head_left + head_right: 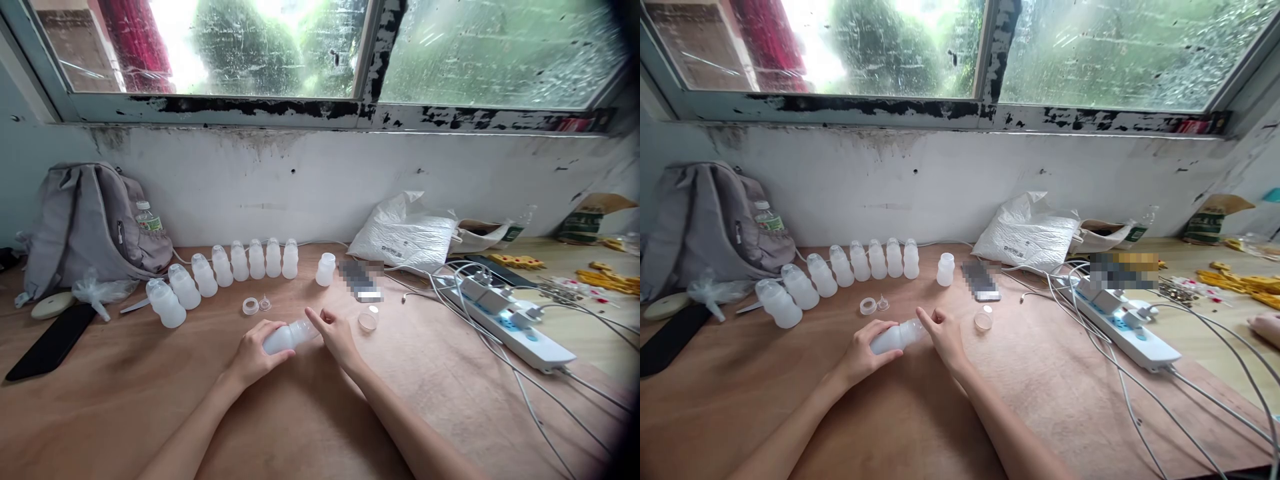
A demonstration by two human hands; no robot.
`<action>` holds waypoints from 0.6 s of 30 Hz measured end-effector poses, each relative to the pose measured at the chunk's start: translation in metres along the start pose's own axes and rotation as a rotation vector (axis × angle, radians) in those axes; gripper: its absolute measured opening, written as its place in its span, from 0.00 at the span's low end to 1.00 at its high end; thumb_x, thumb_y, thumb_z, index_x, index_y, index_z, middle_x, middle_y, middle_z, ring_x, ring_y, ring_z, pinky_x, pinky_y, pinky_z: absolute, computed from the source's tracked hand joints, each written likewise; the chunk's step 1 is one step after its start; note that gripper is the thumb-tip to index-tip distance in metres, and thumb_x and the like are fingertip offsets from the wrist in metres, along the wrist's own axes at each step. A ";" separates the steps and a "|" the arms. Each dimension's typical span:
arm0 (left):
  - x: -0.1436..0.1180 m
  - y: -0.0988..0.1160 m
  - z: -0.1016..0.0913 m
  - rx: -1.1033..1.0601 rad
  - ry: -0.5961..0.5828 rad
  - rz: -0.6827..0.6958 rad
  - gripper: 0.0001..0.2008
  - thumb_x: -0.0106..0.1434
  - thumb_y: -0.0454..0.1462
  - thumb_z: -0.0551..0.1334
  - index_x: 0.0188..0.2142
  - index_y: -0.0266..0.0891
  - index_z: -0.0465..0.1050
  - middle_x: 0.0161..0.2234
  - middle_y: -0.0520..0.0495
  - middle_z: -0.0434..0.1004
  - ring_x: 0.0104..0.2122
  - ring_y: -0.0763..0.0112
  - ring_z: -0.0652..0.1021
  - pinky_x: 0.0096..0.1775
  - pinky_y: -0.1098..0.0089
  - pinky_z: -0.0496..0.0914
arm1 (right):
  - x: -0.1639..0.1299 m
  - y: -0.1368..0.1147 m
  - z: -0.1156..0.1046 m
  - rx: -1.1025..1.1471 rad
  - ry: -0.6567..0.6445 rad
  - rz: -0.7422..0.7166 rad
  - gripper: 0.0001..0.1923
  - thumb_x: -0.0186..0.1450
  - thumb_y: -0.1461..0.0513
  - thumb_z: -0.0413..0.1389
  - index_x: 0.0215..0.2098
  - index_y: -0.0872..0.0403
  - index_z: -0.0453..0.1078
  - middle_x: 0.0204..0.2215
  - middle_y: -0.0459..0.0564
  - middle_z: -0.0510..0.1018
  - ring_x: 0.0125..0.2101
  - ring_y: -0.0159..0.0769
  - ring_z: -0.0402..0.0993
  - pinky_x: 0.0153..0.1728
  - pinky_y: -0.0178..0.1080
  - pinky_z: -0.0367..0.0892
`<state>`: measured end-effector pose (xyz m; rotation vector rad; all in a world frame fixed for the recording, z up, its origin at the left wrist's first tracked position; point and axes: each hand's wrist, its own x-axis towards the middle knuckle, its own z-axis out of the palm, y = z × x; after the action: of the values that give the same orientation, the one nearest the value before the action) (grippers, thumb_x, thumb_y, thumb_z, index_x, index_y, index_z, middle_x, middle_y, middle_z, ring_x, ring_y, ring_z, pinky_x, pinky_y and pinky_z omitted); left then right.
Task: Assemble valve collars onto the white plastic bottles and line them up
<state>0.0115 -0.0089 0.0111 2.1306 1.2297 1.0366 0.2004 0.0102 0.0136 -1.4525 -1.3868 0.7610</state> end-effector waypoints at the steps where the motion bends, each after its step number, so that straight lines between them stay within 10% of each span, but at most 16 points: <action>1: 0.000 0.000 0.000 0.001 -0.011 0.010 0.21 0.49 0.43 0.64 0.44 0.43 0.68 0.39 0.48 0.72 0.38 0.66 0.73 0.40 0.67 0.68 | 0.000 0.000 0.001 -0.037 0.017 -0.019 0.27 0.54 0.47 0.53 0.13 0.53 0.45 0.12 0.38 0.48 0.15 0.24 0.48 0.16 0.31 0.45; 18: -0.005 0.005 0.008 0.076 -0.002 0.056 0.20 0.49 0.43 0.63 0.42 0.41 0.68 0.36 0.47 0.72 0.34 0.66 0.74 0.36 0.68 0.69 | -0.001 -0.010 0.007 -0.138 -0.111 0.067 0.21 0.55 0.51 0.47 0.12 0.54 0.50 0.11 0.41 0.50 0.15 0.26 0.49 0.16 0.31 0.44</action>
<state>0.0192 -0.0164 0.0080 2.2353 1.2330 1.0255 0.1906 0.0099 0.0202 -1.5909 -1.5057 0.8122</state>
